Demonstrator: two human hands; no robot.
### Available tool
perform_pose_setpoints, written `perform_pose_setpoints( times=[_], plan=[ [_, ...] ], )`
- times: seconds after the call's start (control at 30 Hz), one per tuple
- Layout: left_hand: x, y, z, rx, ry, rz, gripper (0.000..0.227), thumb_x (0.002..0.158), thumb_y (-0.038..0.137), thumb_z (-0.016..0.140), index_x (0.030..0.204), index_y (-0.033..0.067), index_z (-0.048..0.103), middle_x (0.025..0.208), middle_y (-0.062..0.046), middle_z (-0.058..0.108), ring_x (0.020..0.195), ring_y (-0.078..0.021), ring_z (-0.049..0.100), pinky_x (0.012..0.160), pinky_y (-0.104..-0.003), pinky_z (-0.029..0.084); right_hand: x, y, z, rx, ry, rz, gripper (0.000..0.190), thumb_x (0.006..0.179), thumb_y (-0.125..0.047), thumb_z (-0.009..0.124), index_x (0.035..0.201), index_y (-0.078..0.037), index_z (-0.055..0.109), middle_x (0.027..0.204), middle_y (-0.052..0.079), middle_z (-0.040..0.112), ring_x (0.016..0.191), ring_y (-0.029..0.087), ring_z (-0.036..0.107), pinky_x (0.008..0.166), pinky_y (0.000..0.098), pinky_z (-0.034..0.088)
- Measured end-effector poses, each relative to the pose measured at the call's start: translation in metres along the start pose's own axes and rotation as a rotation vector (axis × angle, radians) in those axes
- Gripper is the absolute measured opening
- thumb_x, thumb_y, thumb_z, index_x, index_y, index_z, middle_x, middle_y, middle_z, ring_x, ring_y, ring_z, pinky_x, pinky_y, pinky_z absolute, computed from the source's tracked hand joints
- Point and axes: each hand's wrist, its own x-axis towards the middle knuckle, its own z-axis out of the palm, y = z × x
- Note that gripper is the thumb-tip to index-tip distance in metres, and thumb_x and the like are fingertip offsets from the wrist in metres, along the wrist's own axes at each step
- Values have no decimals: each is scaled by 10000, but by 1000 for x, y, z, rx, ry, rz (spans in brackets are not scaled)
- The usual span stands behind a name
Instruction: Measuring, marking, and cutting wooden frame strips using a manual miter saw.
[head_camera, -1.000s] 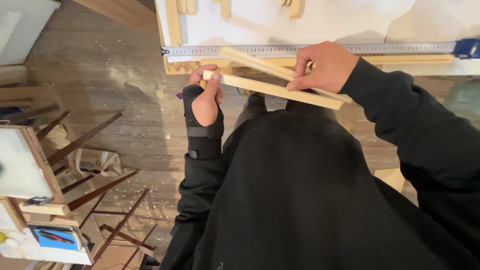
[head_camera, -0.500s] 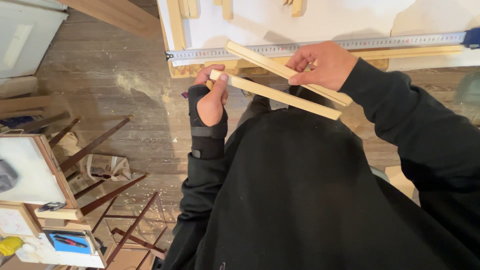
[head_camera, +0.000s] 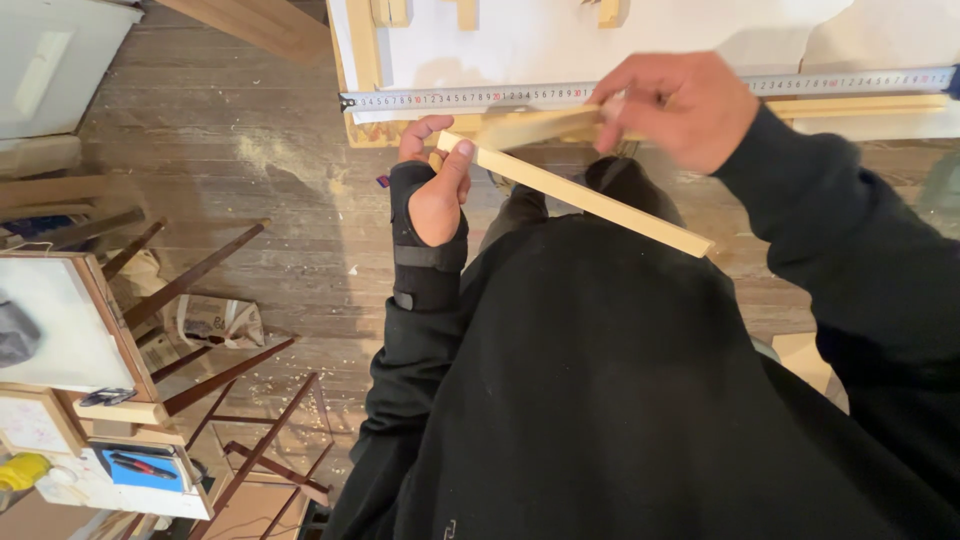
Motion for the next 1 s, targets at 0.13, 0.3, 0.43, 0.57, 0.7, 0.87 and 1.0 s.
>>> perform_pose_setpoints(
  times=[0.13,0.3,0.43,0.57,0.7,0.87,1.0],
  plan=[
    [-1,2,5,7,-6,3,314,859,-4,577,1149,73,485,598,21,443,495,-70,364,452,-193,273,1,0,-4,91,-2,-17,31,960,-10,531,941,5,552,828,105,658,716,157,655,605,205,453],
    [1,7,13,-21,-5,-7,369,853,-35,562,1191,69,456,603,15,462,477,-61,340,439,-190,258,4,11,10,-219,-53,44,404,789,-147,719,1161,-99,569,758,58,672,584,185,583,625,286,464],
    [4,2,12,-37,4,-5,359,854,-48,566,1171,90,468,612,24,448,479,-55,330,441,-188,241,5,29,20,-382,-147,-14,325,808,-304,679,1059,-98,686,943,20,686,676,203,619,643,294,478],
    [3,6,15,6,30,-22,331,853,-27,566,1145,99,476,659,-6,478,510,-69,353,454,-198,263,8,23,21,-350,-186,-11,302,829,-264,644,704,7,691,1159,-81,671,567,171,583,647,252,474],
    [4,6,15,29,27,-3,287,863,-7,576,1115,95,484,641,13,461,502,-67,352,452,-199,266,13,20,19,-297,-210,85,269,801,-245,674,1022,-96,708,852,-7,692,539,151,562,557,249,439],
    [8,1,13,30,29,19,292,862,-19,566,1116,91,476,644,15,458,497,-66,362,446,-197,272,19,26,20,-271,-204,133,336,780,-275,678,1084,-133,705,718,30,684,525,157,536,527,265,417],
    [9,0,14,-28,33,19,281,867,-29,567,1094,98,463,637,5,465,486,-67,362,433,-199,264,25,30,22,-252,-197,88,332,779,-292,685,1065,-127,714,687,12,658,512,144,504,525,253,414]
  ],
)
